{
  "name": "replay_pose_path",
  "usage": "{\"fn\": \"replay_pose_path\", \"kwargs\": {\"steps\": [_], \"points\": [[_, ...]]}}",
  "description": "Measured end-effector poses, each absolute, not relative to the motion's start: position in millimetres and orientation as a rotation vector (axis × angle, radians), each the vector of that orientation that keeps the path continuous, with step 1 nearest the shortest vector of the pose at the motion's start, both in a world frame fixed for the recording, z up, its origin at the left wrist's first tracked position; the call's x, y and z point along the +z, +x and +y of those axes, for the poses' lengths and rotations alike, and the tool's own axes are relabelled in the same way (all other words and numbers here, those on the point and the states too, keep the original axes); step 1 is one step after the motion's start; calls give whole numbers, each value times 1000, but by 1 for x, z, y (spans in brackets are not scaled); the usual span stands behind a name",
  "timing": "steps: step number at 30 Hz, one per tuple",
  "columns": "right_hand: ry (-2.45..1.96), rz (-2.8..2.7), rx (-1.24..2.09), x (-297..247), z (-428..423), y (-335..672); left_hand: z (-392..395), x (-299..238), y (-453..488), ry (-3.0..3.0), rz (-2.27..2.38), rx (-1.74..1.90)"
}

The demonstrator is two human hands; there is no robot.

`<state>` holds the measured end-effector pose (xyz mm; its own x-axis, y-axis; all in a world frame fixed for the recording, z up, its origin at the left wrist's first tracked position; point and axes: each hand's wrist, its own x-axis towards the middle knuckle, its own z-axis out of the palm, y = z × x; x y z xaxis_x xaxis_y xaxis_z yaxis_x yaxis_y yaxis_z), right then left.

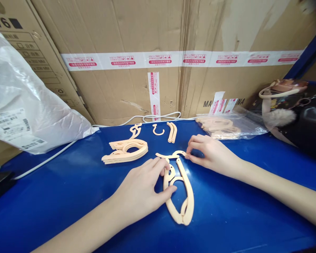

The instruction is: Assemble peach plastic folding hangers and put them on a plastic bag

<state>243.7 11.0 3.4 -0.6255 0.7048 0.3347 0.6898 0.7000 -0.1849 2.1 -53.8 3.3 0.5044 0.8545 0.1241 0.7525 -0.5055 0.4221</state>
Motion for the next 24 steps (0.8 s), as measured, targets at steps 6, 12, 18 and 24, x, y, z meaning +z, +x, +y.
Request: {"fn": "replay_pose_path", "kwargs": {"steps": [6,12,18,24], "points": [[-1108,-2091,317,15,13,253,-45,5,-5,2662,1359,378],[-983,-1778,685,21,8,248,-35,2,-12,3149,1246,207],[-953,-1758,1260,22,-16,233,-36,6,-13,3249,1210,157],[-1035,-2477,805,17,-22,231,-36,10,-13,3325,1323,30]]}}
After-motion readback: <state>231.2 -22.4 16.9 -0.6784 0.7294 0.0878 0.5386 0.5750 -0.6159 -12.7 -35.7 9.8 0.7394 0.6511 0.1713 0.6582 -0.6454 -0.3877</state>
